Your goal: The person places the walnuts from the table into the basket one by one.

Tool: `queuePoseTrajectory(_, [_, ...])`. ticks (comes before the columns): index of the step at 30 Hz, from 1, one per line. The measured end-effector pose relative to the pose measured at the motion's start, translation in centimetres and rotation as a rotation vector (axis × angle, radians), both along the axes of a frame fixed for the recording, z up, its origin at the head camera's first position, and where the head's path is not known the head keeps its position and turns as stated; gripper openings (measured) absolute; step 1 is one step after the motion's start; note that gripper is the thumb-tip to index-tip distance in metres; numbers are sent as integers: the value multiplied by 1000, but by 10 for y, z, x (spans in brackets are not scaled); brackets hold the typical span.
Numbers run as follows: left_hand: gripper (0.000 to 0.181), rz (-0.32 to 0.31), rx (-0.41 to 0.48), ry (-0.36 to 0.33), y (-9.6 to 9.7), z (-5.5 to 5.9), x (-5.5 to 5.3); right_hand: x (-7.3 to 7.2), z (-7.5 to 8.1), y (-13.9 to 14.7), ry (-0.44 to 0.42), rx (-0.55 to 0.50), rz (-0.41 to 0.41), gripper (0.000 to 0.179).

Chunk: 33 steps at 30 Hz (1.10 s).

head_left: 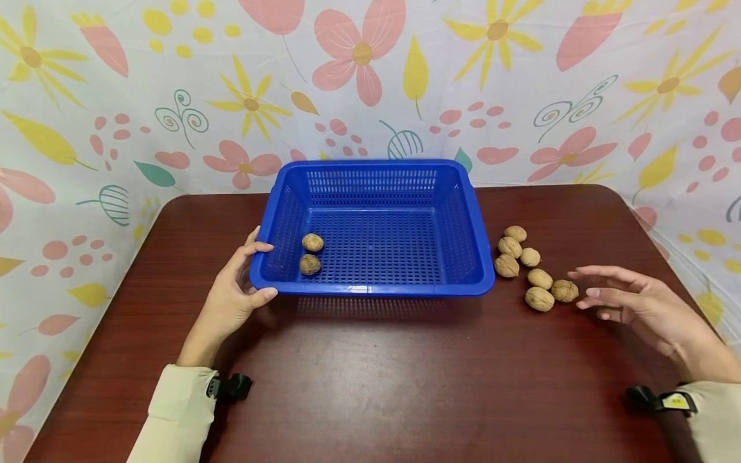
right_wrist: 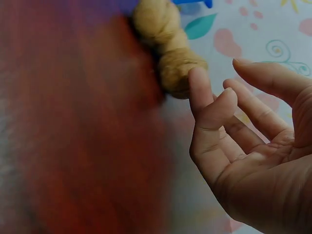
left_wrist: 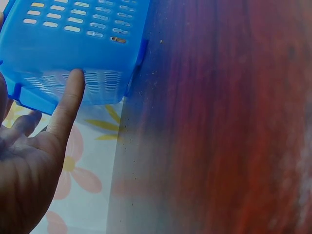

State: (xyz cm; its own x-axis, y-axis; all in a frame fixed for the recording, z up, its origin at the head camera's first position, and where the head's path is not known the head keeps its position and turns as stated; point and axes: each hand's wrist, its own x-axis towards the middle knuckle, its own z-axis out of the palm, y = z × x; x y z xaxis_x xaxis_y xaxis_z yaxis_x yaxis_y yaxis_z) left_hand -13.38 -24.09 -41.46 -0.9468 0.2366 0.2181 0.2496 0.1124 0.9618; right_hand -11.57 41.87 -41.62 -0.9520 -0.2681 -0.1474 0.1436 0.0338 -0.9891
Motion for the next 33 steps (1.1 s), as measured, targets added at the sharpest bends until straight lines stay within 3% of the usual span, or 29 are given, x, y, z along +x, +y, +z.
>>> queuePoseTrajectory(5, [64, 4, 4, 3, -1, 0, 0, 0, -8, -3, -45, -51, 59, 49])
queuePoseTrajectory(14, [65, 0, -2, 2, 0, 0, 0, -1, -10, -14, -21, -13, 59, 47])
queuePoseTrajectory(24, [62, 14, -10, -8, 0, 1, 0, -2, -16, -19, -6, -49, 2, 46])
queuePoseTrajectory(33, [61, 7, 19, -4, 1, 1, 1, -7, 4, -22, 30, -62, -105, 42])
